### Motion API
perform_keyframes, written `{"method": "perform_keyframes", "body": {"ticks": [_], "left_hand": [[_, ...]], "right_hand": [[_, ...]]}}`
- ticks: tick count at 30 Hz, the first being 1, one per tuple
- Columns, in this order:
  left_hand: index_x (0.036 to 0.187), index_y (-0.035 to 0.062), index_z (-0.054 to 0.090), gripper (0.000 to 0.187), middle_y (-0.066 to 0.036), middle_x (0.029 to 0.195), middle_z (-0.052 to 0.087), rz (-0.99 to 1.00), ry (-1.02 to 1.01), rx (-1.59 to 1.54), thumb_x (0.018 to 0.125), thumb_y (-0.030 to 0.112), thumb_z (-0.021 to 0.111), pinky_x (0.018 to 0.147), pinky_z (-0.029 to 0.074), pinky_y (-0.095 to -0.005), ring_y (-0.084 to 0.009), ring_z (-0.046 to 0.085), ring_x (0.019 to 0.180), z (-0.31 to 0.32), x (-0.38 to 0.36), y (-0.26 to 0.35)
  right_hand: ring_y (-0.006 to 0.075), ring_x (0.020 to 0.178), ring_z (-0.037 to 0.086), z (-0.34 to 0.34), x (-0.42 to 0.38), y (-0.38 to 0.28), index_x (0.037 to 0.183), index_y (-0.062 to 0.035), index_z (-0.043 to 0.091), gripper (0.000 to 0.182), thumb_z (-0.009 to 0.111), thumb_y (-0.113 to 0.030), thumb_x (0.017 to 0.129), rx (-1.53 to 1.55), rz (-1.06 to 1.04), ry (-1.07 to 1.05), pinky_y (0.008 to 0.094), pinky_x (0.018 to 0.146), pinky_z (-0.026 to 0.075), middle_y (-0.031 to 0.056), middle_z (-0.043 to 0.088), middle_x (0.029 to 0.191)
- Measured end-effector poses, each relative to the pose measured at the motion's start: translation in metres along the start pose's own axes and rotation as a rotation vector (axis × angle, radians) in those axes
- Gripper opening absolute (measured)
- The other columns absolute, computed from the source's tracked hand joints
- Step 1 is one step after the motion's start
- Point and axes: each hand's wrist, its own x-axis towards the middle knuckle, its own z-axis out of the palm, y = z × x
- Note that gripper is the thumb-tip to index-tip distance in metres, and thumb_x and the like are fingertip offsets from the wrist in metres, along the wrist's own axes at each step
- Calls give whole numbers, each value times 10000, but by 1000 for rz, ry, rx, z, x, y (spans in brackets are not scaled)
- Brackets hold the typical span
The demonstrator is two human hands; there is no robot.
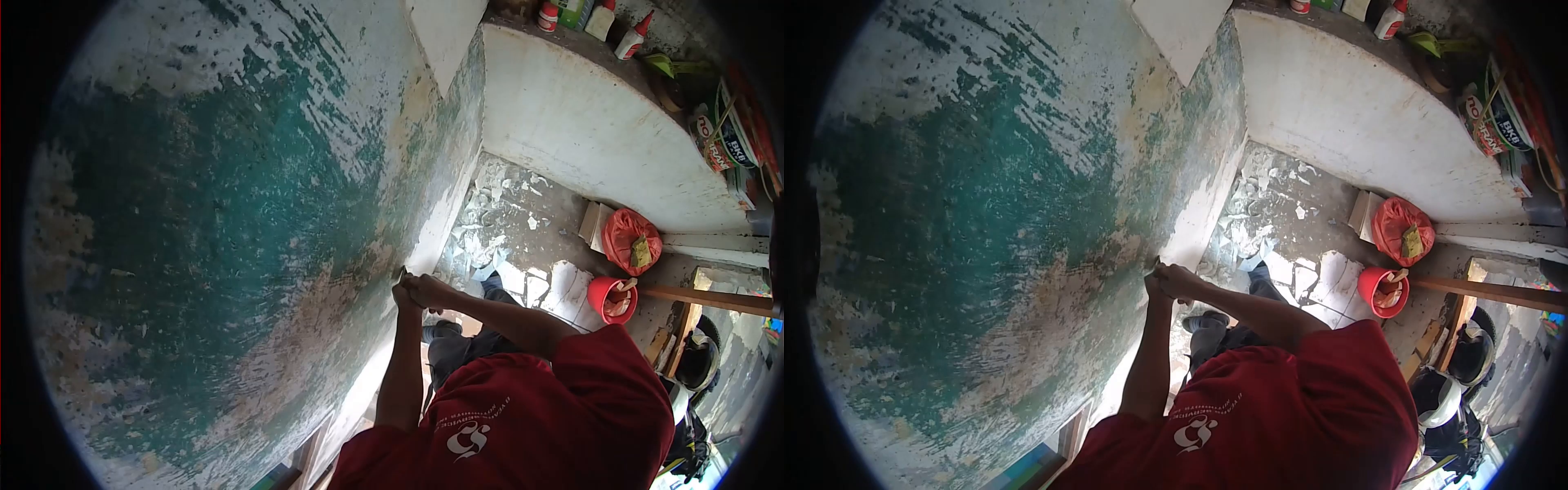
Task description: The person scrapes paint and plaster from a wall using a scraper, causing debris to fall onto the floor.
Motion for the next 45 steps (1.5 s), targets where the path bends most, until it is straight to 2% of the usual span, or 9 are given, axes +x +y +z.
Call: {"method": "perform_keyframes", "body": {"ticks": [3, 8, 12, 14, 15, 19, 22, 37, 45], "left_hand": [[593, 91, 423, 193, -48, 541, 436, 270, 371, -315, 779, 131, 395, 546, 427, -340, -181, 475, 549, -12, 25, -19], [638, 87, 444, 148, -51, 569, 448, -38, -160, -96, 778, 125, 416, 557, 424, -323, -189, 474, 558, -5, 12, -1], [638, 79, 428, 173, -67, 588, 458, 266, 141, -183, 792, 149, 390, 572, 421, -325, -200, 481, 574, -24, 33, -15], [636, 71, 427, 167, -61, 584, 450, 2, -273, -57, 787, 135, 396, 577, 414, -318, -192, 473, 567, 6, 15, 11], [644, 65, 436, 147, -54, 579, 444, 98, -35, -83, 779, 118, 410, 577, 412, -315, -185, 466, 559, -18, 30, -2], [659, 61, 449, 125, -47, 567, 432, 138, 121, -439, 770, 115, 431, 573, 413, -314, -177, 453, 543, -65, 59, -32], [656, 58, 464, 135, -45, 578, 447, 218, 157, -320, 765, 135, 448, 576, 415, -317, -175, 464, 554, -70, 47, -42], [627, 75, 443, 124, -19, 542, 434, 174, 289, -185, 748, 90, 423, 520, 399, -276, -147, 435, 503, -67, 39, -28], [719, 59, 473, 229, -36, 608, 487, 298, 239, -355, 858, 213, 376, 570, 432, -280, -161, 493, 579, 16, -17, -22]], "right_hand": [[219, 451, 574, 2, 0, 22, 1057, -89, 504, 320, 374, -109, 765, -45, -167, 82, 333, 339, 458, 137, 572, 611], [206, 450, 576, -2, 5, 3, 888, -59, 590, 236, 389, -112, 776, 55, -28, 98, 337, 345, 457, 140, 583, 640], [246, 422, 564, 27, 40, 60, 982, -53, 529, 248, 375, -131, 804, -150, -755, 570, 349, 330, 452, 157, 579, 643], [229, 463, 580, 4, 14, 12, 996, -41, 521, 275, 344, -141, 810, -41, -211, 210, 338, 380, 466, 157, 591, 683], [221, 483, 588, -10, 6, -10, 1003, -35, 517, 290, 328, -146, 814, 5, 50, 43, 332, 404, 473, 157, 597, 703], [231, 427, 570, 35, 63, 84, 1017, -56, 530, 301, 355, -134, 783, -119, -847, 663, 348, 332, 453, 150, 588, 638], [231, 438, 578, -8, 14, 1, 1002, -70, 549, 317, 333, -128, 778, 60, 74, 124, 350, 338, 460, 158, 602, 706], [241, 621, 611, -1, -3, 3, 868, -63, 595, 244, 415, -196, 771, 73, -135, 190, 395, 525, 488, 114, 604, 704], [163, 423, 539, 5, -31, 13, 1075, -98, 499, 301, 429, -185, 795, 106, -5, -20, 278, 351, 450, 67, 526, 571]]}}
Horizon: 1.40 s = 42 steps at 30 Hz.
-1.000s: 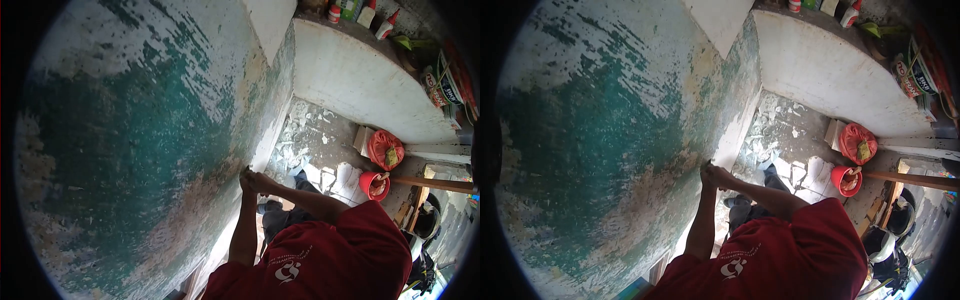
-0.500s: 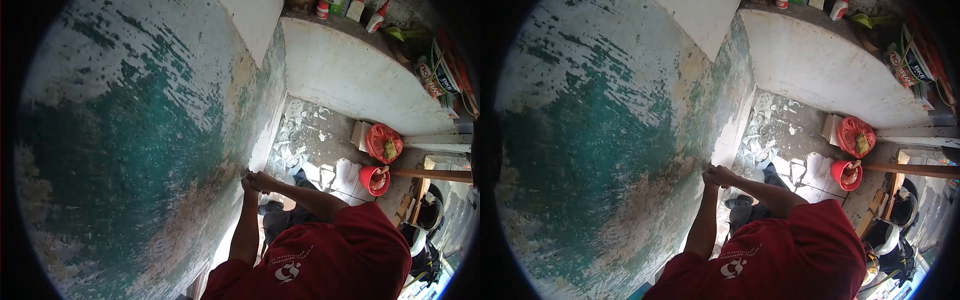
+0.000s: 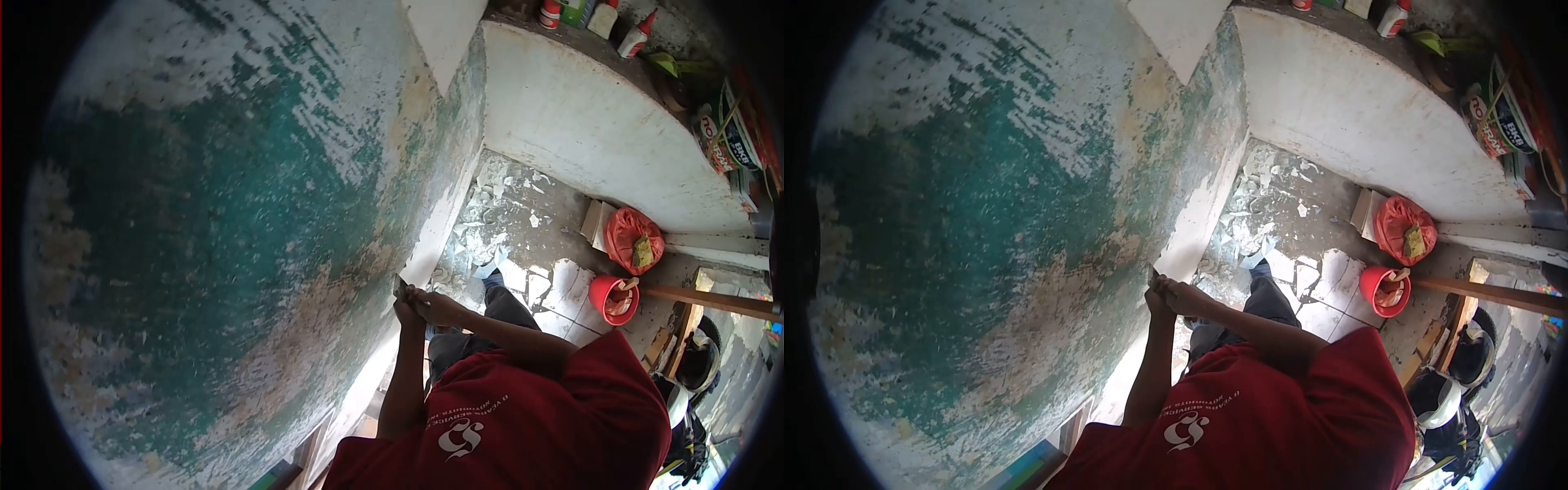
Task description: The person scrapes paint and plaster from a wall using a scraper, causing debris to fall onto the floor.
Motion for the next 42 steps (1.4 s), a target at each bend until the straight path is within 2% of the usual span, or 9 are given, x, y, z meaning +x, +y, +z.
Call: {"method": "perform_keyframes", "body": {"ticks": [4, 9, 13, 18, 33, 36, 37, 40, 42], "left_hand": [[846, 51, 462, 271, -54, 711, 519, 60, 295, 4, 885, 274, 314, 610, 454, -291, -167, 525, 656, 8, -30, 15], [819, 50, 449, 263, -26, 655, 464, -129, 63, -130, 890, 258, 305, 587, 430, -270, -141, 482, 604, -32, -36, 38], [649, 70, 427, 250, 0, 550, 379, -49, -139, 206, 859, 189, 357, 516, 363, -240, -117, 394, 523, -53, -21, 44], [555, 90, 366, 187, -2, 522, 352, -151, -28, 92, 724, 50, 435, 499, 314, -237, -104, 334, 490, -51, 1, 40], [552, 107, 365, 258, 16, 506, 352, -70, -31, 180, 795, 139, 446, 453, 323, -230, -88, 324, 449, -80, 17, 27], [550, 106, 369, 277, 18, 508, 365, -123, -24, 49, 809, 163, 449, 450, 331, -227, -85, 331, 446, -76, 13, 33], [550, 106, 370, 283, 19, 509, 369, -140, -26, 3, 814, 171, 450, 450, 333, -226, -84, 333, 445, -73, 17, 34], [543, 118, 344, 317, 26, 499, 331, -122, -88, 17, 841, 196, 418, 442, 315, -234, -85, 303, 440, -86, 25, 25], [538, 126, 327, 340, 31, 492, 305, -115, -137, 36, 860, 212, 397, 436, 304, -239, -85, 282, 436, -95, 39, 19]], "right_hand": [[139, 430, 493, 32, -7, 9, 1028, -126, 506, 263, 437, -173, 779, 555, 248, -150, 253, 332, 380, 61, 497, 601], [112, 353, 410, 59, -12, -6, 930, -114, 505, 171, 439, -192, 793, 899, 301, -120, 232, 278, 273, 22, 437, 529], [118, 312, 387, 73, -10, -18, 754, -51, 500, 159, 424, -187, 780, 806, 332, 53, 249, 265, 273, 37, 425, 481], [140, 276, 389, 76, 30, 1, 581, -9, 482, 285, 395, -196, 778, 712, 378, 199, 257, 244, 272, 54, 416, 415], [171, 331, 481, 64, 20, -12, 548, 1, 523, 306, 412, -174, 773, 391, 220, 136, 288, 291, 392, 102, 506, 478], [145, 283, 432, 67, -8, -17, 761, -1, 584, 298, 413, -242, 800, 427, 74, 201, 264, 258, 331, 82, 478, 433], [178, 351, 486, 67, -11, -26, 537, -3, 524, 286, 413, -144, 760, 494, 90, 289, 302, 335, 396, 99, 483, 459], [165, 412, 515, 60, 17, -15, 534, -6, 523, 250, 433, -114, 741, 434, 208, 138, 299, 409, 428, 94, 504, 499], [147, 366, 485, 56, 10, -10, 697, -19, 542, 192, 424, -152, 768, 397, 179, 154, 274, 351, 396, 79, 496, 483]]}}
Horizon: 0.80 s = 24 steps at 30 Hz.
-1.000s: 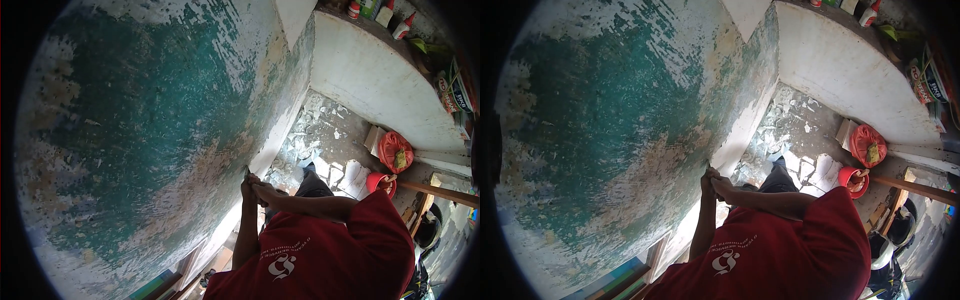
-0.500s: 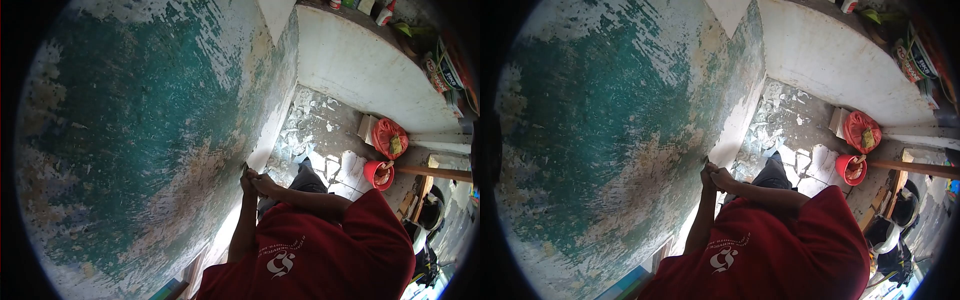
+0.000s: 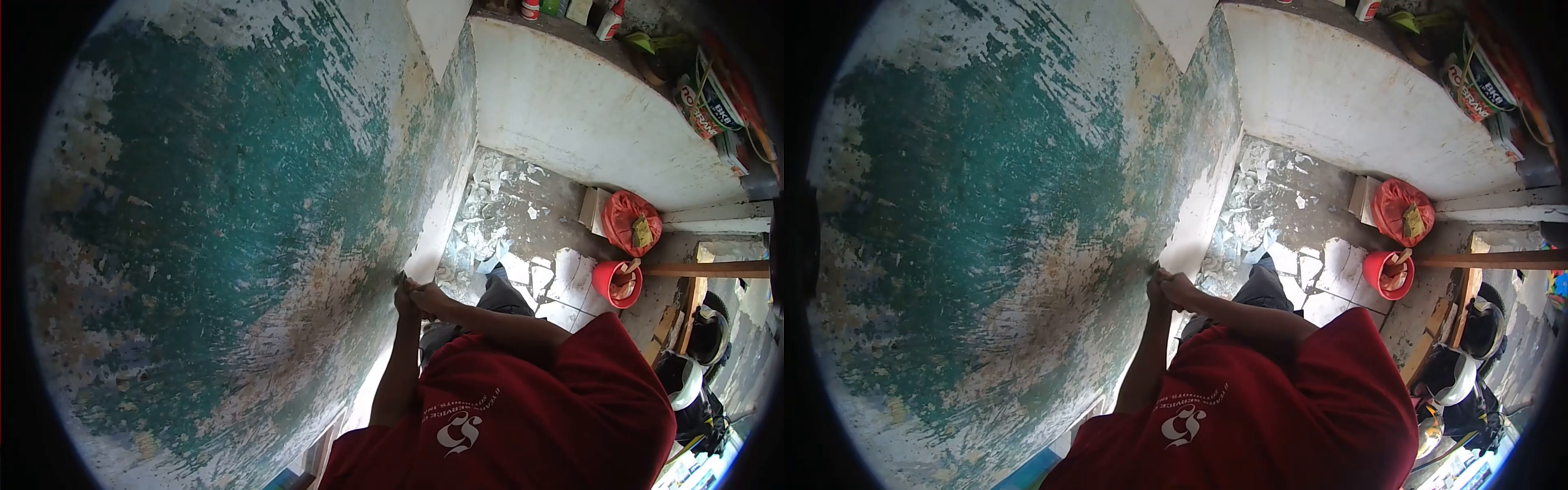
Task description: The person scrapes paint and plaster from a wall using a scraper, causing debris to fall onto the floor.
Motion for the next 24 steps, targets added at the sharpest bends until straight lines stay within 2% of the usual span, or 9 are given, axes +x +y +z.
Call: {"method": "perform_keyframes", "body": {"ticks": [2, 4, 7, 10, 11, 15, 18, 22, 24], "left_hand": [[537, 133, 311, 352, 34, 490, 281, -22, -93, -32, 872, 219, 380, 434, 293, -245, -85, 261, 435, 2, 8, 5], [540, 139, 295, 355, 35, 491, 258, -64, -208, -133, 878, 216, 368, 434, 283, -254, -85, 238, 436, -2, 1, 12], [548, 126, 356, 333, 24, 491, 329, 4, 81, -92, 865, 215, 397, 445, 342, -245, -79, 325, 435, 5, 7, 1], [571, 115, 405, 304, 11, 505, 391, -27, 71, -129, 852, 228, 425, 462, 389, -247, -92, 396, 444, 7, 3, 1], [582, 111, 420, 294, 6, 512, 410, -46, 23, -156, 848, 235, 434, 469, 403, -250, -99, 417, 450, 5, 0, 6], [566, 117, 412, 353, -5, 457, 400, -213, -500, 75, 845, 330, 435, 434, 396, -257, -116, 420, 416, 17, 6, 13], [531, 106, 398, 346, -30, 442, 418, -32, -4, -116, 830, 271, 455, 434, 414, -294, -153, 449, 411, 12, 4, 2], [557, 116, 371, 314, 23, 488, 355, -108, -142, 216, 837, 245, 432, 445, 333, -247, -104, 360, 446, -28, 20, 18], [578, 113, 371, 260, 19, 519, 359, -28, 34, 178, 803, 190, 474, 469, 336, -259, -100, 355, 463, -39, 32, 4]], "right_hand": [[126, 285, 428, 0, -10, 10, 982, -48, 572, 295, 401, -218, 813, 22, -116, -28, 249, 263, 336, 66, 465, 427], [135, 351, 483, 3, 4, 9, 764, -36, 546, 193, 433, -191, 774, 10, -52, -12, 262, 316, 390, 77, 493, 460], [149, 409, 537, -7, 5, -6, 552, -24, 525, 231, 464, -155, 733, -82, 42, 18, 272, 365, 436, 100, 527, 496], [125, 289, 434, -9, -14, -1, 1013, -62, 563, 300, 400, -218, 815, -32, -74, -61, 244, 266, 345, 61, 468, 430], [183, 296, 474, -2, -18, -3, 468, -31, 495, 328, 417, -188, 745, 72, -161, 67, 287, 281, 373, 114, 498, 428], [175, 415, 545, -13, 19, -6, 585, -12, 565, 254, 439, -164, 745, -139, 46, -26, 299, 381, 435, 116, 542, 505], [183, 329, 492, -7, -23, -9, 580, 17, 543, 347, 398, -227, 780, 68, -171, 93, 305, 316, 400, 111, 504, 439], [177, 301, 446, 1, 31, 7, 585, -43, 523, 341, 374, -251, 810, -24, 101, -16, 316, 286, 356, 75, 489, 448], [161, 294, 437, 2, 44, 19, 581, -40, 509, 343, 370, -251, 814, 115, 63, 39, 311, 271, 332, 68, 461, 428]]}}
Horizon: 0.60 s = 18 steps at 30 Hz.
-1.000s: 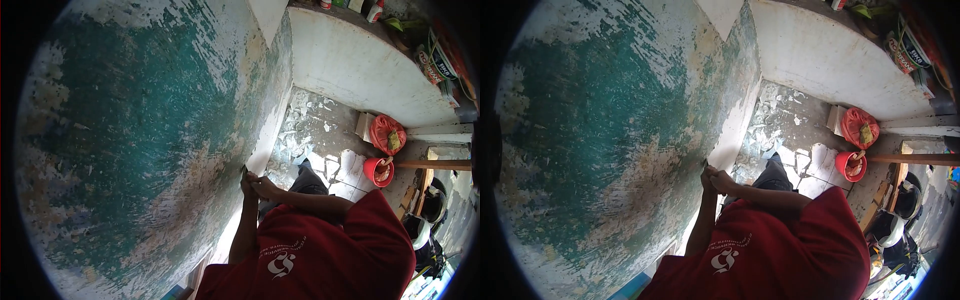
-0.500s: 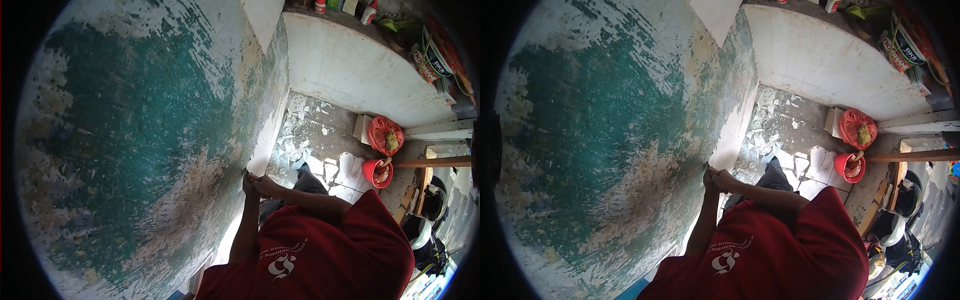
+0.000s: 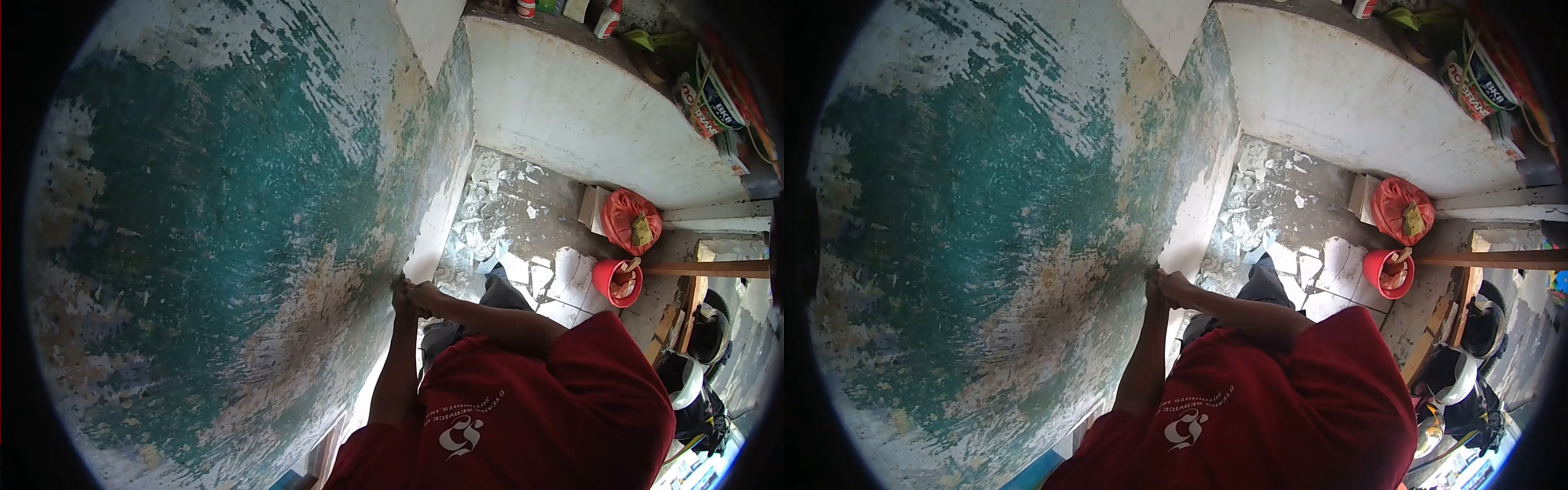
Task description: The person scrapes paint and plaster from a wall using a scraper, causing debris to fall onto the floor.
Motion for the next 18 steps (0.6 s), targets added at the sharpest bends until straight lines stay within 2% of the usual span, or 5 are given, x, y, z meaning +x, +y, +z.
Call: {"method": "perform_keyframes", "body": {"ticks": [3, 11, 14, 15, 18], "left_hand": [[582, 100, 376, 227, 8, 526, 371, -6, -23, -292, 767, 136, 502, 495, 360, -272, -110, 383, 478, 61, -40, 8], [628, 88, 412, 187, -5, 575, 416, -31, -118, -173, 799, 139, 469, 550, 390, -268, -125, 427, 530, 46, -28, 1], [695, 75, 473, 108, -26, 666, 484, -33, 302, -104, 790, 125, 464, 627, 433, -278, -151, 488, 622, 131, -77, 23], [753, 66, 506, 90, -49, 752, 526, 104, 235, 454, 788, 119, 441, 692, 447, -283, -178, 521, 716, 151, -92, 24], [747, 63, 504, 98, -57, 752, 531, -19, 177, 194, 786, 116, 431, 672, 452, -292, -183, 525, 712, 99, -82, 7]], "right_hand": [[144, 289, 432, -7, -52, -20, 624, -51, 538, 269, 390, -202, 789, 30, -103, 47, 295, 255, 317, 65, 447, 418], [143, 307, 448, -7, -23, -18, 782, -24, 557, 200, 395, -142, 778, -5, -69, 22, 263, 261, 340, 60, 488, 489], [145, 308, 445, -7, -25, -12, 915, 1, 510, 224, 375, -131, 795, -35, -154, -43, 256, 268, 364, 60, 497, 505], [149, 270, 411, -4, -13, -15, 918, 0, 488, 215, 371, -136, 799, -19, -102, -45, 254, 235, 330, 69, 511, 526], [167, 625, 526, -1, -3, -4, 898, -17, 504, 202, 382, -135, 790, -80, -86, -28, 296, 541, 424, 83, 536, 640]]}}
